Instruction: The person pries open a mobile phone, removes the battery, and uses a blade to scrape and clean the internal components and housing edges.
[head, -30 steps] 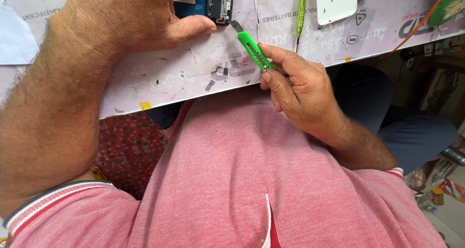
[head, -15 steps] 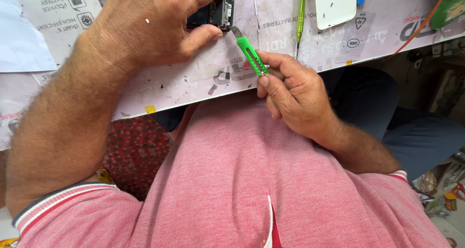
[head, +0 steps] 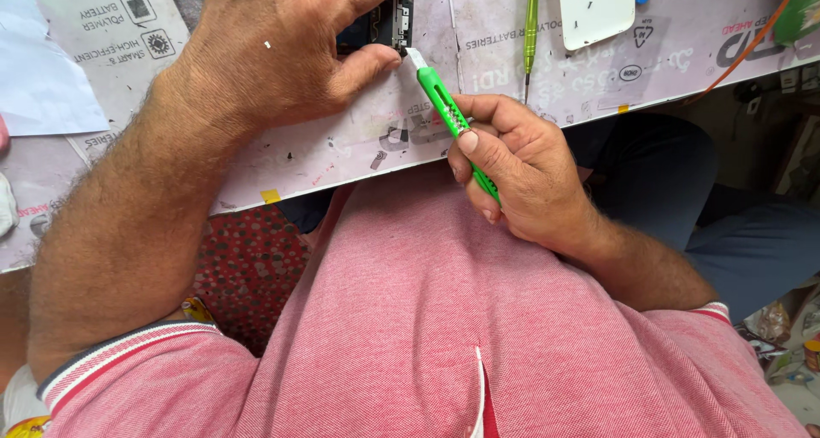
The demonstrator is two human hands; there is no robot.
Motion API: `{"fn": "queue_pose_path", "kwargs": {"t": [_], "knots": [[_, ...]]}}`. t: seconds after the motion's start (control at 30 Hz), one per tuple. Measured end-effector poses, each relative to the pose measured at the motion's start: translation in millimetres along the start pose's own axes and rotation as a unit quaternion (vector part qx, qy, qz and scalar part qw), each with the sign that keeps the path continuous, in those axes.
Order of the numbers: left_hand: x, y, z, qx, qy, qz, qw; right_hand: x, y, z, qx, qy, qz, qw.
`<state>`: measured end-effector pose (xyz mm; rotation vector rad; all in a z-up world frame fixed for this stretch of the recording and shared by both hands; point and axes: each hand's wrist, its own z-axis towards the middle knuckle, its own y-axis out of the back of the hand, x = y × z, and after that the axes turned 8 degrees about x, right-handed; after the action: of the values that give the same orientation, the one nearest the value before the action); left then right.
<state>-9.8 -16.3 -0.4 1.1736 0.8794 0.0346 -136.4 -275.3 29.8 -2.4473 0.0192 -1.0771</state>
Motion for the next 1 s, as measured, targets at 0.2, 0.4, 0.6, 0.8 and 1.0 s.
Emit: {"fn": "queue_pose_path", "kwargs": {"t": [0.2,0.4,0.6,0.8,1.0], "knots": [[1.2,-1.2,0.0,0.010,0.009,0.000,1.000,-2.8,1.7,0.9,0.007,0.022,-0.021,1.000],[0.5,0.3,0.1,0.017,0.015,0.002,1.000,-1.2,2.6,0.5,0.015,0.034,-0.085,0.996],[1.5,-0.9,-1.2,0.019,0.008,0.010,1.000,-1.5,2.8,0.0,0.014,0.034,-0.079,0.996],[3.3,-2.0,-1.7,0.016,0.004,0.001,1.000,-7.3,7.7,-0.2,0.020,0.040,-0.044,0.998],[2.4,-1.6,-1.5,0.027,0.016,0.021,0.999,-7.1,7.5,-4.0,0.022,0.052,-0.042,0.998]]}}
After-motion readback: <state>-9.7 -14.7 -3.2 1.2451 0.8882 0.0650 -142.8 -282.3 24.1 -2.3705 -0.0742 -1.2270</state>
